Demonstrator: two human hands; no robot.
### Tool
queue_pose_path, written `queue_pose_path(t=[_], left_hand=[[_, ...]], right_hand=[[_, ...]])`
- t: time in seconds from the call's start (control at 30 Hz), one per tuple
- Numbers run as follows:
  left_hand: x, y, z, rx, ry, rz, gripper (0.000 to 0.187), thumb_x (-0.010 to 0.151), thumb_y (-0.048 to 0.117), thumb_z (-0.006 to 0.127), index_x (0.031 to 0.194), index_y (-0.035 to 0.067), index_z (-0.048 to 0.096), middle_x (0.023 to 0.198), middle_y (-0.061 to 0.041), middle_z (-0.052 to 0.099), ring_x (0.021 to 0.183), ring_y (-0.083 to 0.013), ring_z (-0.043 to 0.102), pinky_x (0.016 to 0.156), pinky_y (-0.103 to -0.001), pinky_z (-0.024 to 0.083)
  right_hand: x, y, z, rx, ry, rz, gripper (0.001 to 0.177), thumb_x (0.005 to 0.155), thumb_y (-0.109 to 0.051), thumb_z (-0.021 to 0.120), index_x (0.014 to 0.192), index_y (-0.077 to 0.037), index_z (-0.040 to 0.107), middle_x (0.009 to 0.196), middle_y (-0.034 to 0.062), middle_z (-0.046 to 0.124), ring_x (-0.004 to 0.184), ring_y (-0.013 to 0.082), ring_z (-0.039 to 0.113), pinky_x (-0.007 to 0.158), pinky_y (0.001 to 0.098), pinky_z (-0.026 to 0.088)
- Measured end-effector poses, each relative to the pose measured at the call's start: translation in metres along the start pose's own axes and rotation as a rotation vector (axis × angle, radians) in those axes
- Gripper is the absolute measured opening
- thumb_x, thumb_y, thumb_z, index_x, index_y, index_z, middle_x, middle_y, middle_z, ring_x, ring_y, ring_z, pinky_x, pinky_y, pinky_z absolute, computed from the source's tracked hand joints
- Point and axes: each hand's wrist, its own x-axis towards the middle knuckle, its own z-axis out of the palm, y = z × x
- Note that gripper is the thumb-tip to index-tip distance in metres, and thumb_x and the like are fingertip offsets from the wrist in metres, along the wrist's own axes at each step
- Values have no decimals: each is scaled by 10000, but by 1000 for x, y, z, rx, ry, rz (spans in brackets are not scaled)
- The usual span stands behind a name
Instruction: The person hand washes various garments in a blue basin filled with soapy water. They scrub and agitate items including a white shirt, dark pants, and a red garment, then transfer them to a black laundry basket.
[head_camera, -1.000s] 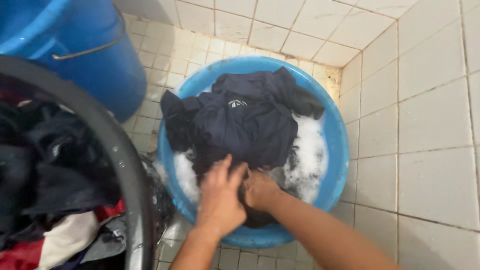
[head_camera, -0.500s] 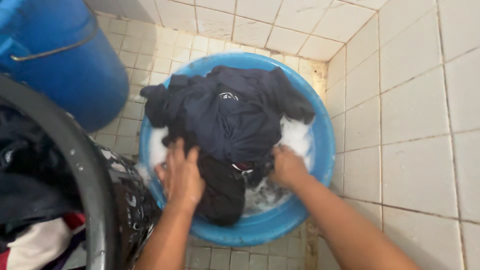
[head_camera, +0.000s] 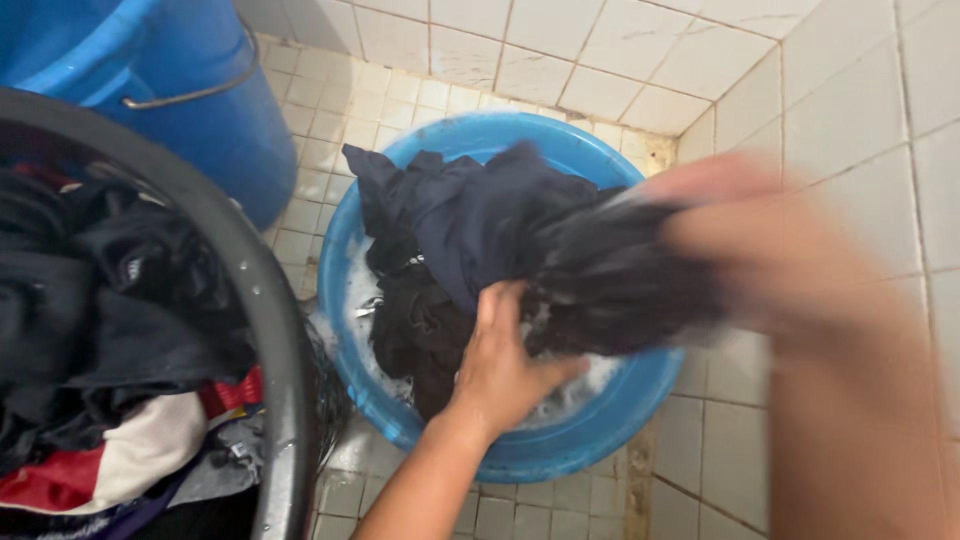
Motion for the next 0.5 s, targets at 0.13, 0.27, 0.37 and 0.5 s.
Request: queue_pose_path(t=[0.13,0.27,0.37,0.5], left_hand=[[12,2,0,-973,29,-370,573,779,234,787,1266,43,552,1257,-158,581,1161,-308,610,967,-412,502],[5,-4,-3,-454,67,270,329,960,104,684,1258,-35,675,1374,-92,547,1282,-245,554,1105,-343,431],[-5,-19,-9,-910,-167,-114,371,898,117,686,1253,10,706,1227,-97,709,1123,-206,646,1030,-295,493],[-12,-37,-4,-551,-271,-348,614,728,31,821,1300,-35,604,1276,-197,654,1147,-307,625,1005,-386,508]], right_hand=[[-35,-43,-20,-230,235,-78,451,673,-62,495,1037,117,692,806,209,744,636,277,743,596,377,634],[-22,-29,-29,-174,211,54,248,817,-27,597,941,161,700,740,224,708,566,249,655,512,359,530],[6,-3,-40,-617,350,261,185,842,-56,646,928,87,727,752,191,670,565,184,552,493,353,425],[46,82,-55,-987,486,482,264,828,-189,694,1025,-57,811,920,140,779,875,251,747,818,390,574]])
